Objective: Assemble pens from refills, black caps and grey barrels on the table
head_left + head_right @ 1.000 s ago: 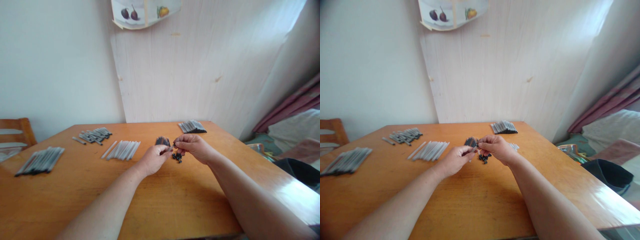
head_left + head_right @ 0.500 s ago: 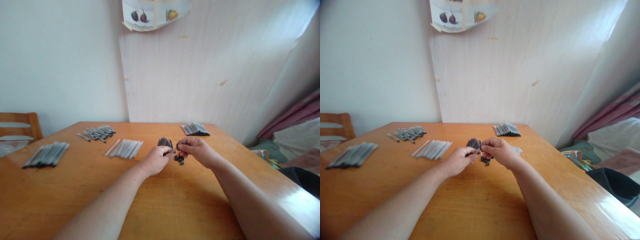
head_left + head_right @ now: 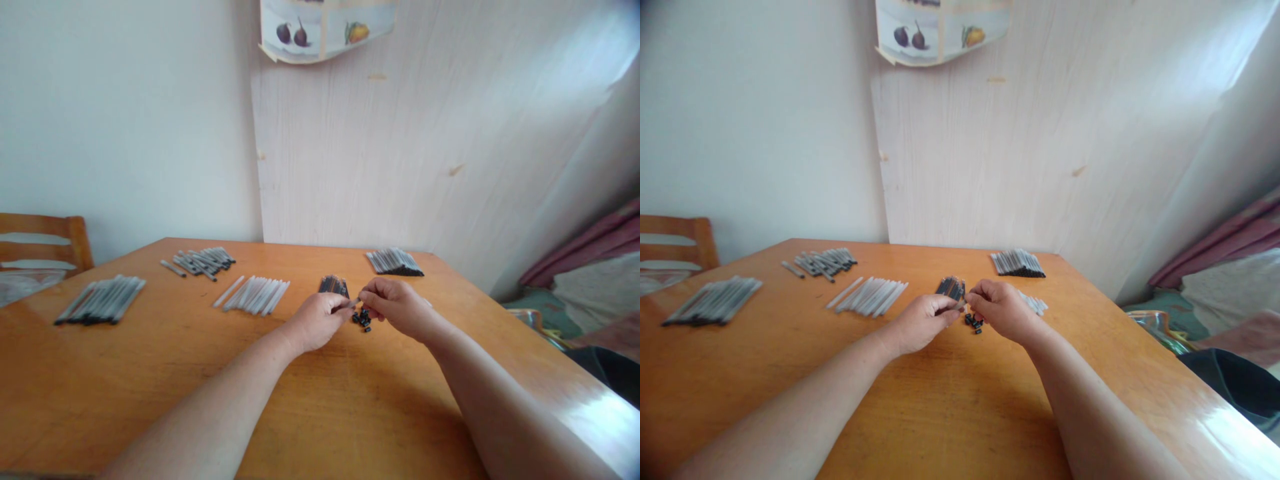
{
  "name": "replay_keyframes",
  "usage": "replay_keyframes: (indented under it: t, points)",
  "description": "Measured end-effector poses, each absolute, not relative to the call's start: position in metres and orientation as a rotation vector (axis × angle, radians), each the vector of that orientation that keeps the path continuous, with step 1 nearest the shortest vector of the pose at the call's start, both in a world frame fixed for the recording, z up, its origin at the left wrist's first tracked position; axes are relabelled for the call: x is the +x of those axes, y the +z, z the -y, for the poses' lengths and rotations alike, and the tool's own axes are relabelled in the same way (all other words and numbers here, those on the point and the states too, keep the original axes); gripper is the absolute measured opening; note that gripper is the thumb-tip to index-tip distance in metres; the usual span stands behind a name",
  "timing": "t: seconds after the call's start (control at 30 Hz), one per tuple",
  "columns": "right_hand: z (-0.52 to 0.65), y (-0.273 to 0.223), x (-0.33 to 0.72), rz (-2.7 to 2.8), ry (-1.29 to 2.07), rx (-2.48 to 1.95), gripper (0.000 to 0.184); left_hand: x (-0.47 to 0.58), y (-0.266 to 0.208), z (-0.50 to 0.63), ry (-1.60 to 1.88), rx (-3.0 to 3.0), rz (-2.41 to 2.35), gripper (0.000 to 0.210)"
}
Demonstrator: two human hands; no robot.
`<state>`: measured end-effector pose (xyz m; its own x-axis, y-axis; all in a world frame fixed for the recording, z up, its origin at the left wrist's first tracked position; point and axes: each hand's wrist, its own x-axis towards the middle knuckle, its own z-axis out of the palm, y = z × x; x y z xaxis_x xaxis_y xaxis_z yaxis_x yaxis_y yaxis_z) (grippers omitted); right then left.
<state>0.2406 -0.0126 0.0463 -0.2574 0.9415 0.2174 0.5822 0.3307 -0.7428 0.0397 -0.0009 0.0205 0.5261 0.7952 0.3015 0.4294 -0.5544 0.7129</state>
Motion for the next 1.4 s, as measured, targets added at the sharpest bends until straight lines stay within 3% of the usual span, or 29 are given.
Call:
replay_keyframes:
  t: [0.2,0.57,0.8,0.93,1.13,1.4]
  points:
    - [0.011,0.044,0.237,2.045,0.465,-1.379,0.041,0.04,0.024,0.004,0.832,2.316,-0.967,0.032]
    - [0.006,0.037,0.239,1.945,0.618,-1.34,0.055,0.041,0.025,0.006,0.851,2.227,-0.957,0.031]
    - [0.007,0.041,0.244,1.863,0.803,-1.199,0.031,0.041,0.024,0.003,0.884,2.108,-1.0,0.031]
    - [0.011,0.043,0.242,1.945,0.737,-1.243,0.025,0.04,0.023,0.002,0.883,2.135,-0.994,0.031]
    - [0.009,0.04,0.239,2.044,0.5,-1.358,0.041,0.04,0.021,0.002,0.864,2.267,-0.972,0.031]
    - [0.005,0.036,0.24,2.022,0.607,-1.314,0.053,0.04,0.023,0.004,0.862,2.241,-0.955,0.031]
